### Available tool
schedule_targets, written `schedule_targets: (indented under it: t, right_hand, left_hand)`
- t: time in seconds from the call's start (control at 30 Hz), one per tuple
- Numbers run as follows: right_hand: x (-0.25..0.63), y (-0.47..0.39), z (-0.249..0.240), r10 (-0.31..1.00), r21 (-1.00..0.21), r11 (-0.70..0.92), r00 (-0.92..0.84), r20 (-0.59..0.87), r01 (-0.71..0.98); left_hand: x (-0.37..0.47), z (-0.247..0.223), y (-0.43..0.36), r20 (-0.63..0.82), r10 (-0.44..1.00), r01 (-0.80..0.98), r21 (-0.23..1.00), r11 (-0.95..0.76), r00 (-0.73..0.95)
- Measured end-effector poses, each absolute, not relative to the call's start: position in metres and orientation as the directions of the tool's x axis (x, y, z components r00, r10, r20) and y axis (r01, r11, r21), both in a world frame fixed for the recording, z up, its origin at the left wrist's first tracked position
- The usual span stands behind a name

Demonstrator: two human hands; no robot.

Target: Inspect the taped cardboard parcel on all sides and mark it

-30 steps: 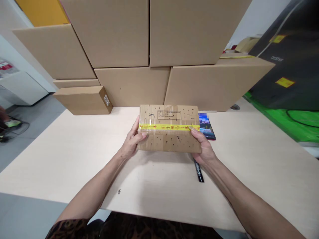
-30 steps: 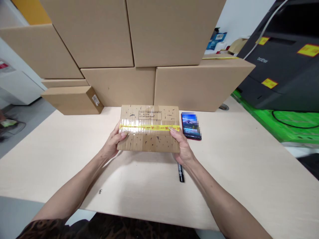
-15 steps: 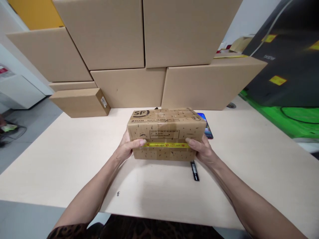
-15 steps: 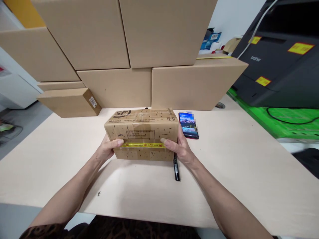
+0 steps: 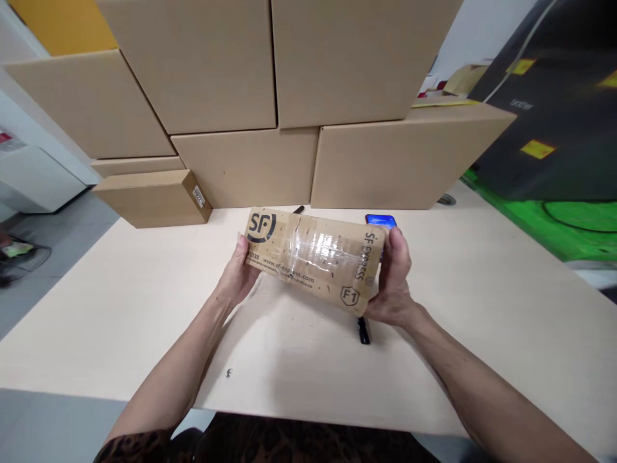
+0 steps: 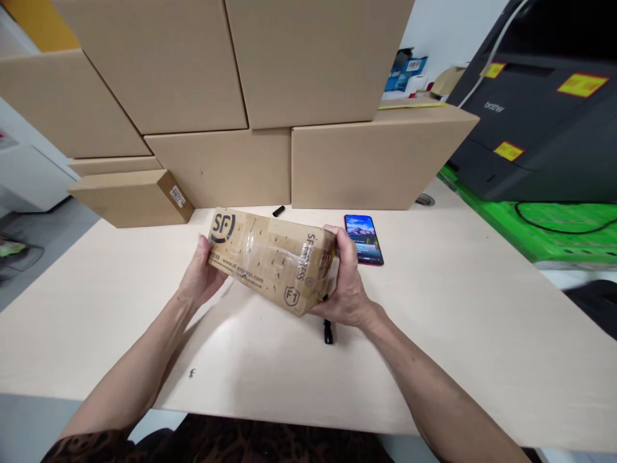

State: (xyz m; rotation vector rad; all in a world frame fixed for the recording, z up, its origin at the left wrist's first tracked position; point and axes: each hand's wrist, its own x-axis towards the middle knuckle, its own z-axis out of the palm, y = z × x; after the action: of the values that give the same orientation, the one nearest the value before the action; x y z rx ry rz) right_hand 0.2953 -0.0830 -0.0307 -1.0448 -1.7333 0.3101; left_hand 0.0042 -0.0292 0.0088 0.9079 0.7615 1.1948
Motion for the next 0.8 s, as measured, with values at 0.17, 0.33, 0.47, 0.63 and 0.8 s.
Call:
schedule_targets:
  t: [0.17, 0.33, 0.47, 0.63, 0.8]
  right_hand:
    - [0.303, -0.079, -0.016, 0.608, -0.570, 0.622, 0.129, 0.784, 0.537]
    - [0.307, -0.076, -0.006, 0.616, -0.631, 0.587, 0.225, 0.755, 0.508]
    - [0.302, -0.077, -0.017, 0.655, -0.530, 0.588, 0.025, 0.755, 0.611]
    - [0.288, -0.087, -0.034, 0.820, -0.488, 0.516, -0.241, 0.519, 0.704]
    - [0.263, -0.101, -0.041, 0.833, -0.483, 0.551, -0.413, 0.368, 0.680]
  left_hand:
    - [0.010, -0.008, -0.031, -0.067, 0.997, -0.287, 0.955, 0.073, 0.031]
    - [0.018, -0.006, -0.040, -0.040, 0.995, -0.319, 0.945, 0.069, 0.094]
    - [0.014, 0.011, -0.041, -0.105, 0.952, -0.465, 0.854, 0.234, 0.286]
    - [0.002, 0.023, -0.038, -0.272, 0.896, -0.491, 0.762, 0.423, 0.350]
    - [0.002, 0.020, -0.037, -0.388, 0.867, -0.423, 0.760, 0.493, 0.313]
